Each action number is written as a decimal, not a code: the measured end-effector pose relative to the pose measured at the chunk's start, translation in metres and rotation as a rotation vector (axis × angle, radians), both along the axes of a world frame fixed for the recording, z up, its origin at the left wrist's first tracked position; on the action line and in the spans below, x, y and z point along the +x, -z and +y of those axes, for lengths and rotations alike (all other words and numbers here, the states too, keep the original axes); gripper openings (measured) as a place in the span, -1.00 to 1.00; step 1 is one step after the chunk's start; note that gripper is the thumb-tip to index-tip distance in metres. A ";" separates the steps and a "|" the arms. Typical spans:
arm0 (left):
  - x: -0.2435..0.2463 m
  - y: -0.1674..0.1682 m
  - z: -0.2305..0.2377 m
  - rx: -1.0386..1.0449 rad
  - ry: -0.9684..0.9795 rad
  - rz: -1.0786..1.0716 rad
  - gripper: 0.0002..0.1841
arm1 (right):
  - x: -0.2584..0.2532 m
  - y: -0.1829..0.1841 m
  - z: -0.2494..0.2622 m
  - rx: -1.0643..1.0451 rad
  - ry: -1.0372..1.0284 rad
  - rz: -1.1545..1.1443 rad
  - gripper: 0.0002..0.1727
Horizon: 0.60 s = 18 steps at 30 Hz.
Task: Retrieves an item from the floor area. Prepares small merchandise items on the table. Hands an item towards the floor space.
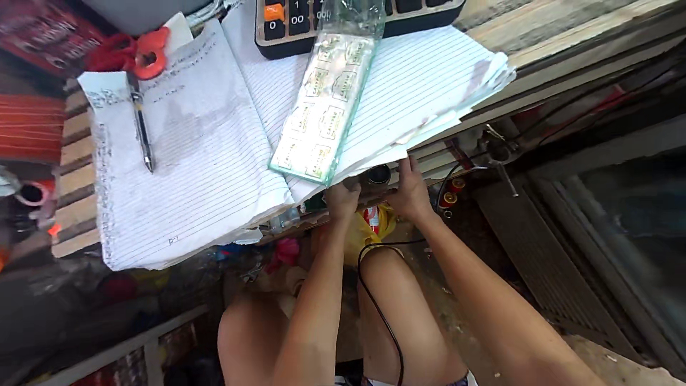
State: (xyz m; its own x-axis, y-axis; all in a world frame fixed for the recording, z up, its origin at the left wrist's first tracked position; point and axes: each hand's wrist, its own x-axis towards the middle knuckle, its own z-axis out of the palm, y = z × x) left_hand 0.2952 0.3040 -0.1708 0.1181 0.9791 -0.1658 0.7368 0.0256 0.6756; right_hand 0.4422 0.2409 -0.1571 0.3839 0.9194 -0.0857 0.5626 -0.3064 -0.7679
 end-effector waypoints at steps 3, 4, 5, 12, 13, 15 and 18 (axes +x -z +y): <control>-0.001 0.012 0.001 0.093 -0.001 -0.048 -0.48 | -0.009 -0.008 -0.015 0.157 0.067 0.037 -0.20; -0.003 0.009 -0.001 0.123 -0.021 -0.075 -0.47 | -0.013 -0.011 -0.023 0.186 0.054 0.093 -0.27; -0.006 0.002 -0.007 0.129 -0.051 -0.112 -0.44 | -0.017 -0.014 -0.032 0.193 0.016 0.168 -0.27; -0.081 -0.067 -0.116 0.041 0.315 -0.407 0.00 | -0.056 -0.032 -0.084 0.132 -0.333 0.431 0.02; -0.094 -0.076 -0.126 0.118 0.380 -0.369 -0.01 | -0.061 -0.037 -0.089 0.135 -0.327 0.460 -0.09; -0.119 -0.096 -0.136 0.280 0.508 -0.270 -0.17 | -0.063 -0.051 -0.097 0.022 -0.473 0.417 -0.22; -0.143 -0.121 -0.144 0.340 0.725 -0.227 -0.52 | -0.072 -0.066 -0.107 -0.137 -0.741 0.339 -0.21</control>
State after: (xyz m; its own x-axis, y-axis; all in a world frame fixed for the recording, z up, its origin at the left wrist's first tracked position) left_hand 0.1524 0.1599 -0.0498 0.7335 0.6399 0.2293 0.3370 -0.6353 0.6949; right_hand 0.3700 0.1335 -0.0915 -0.3848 0.8970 -0.2175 0.4002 -0.0502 -0.9151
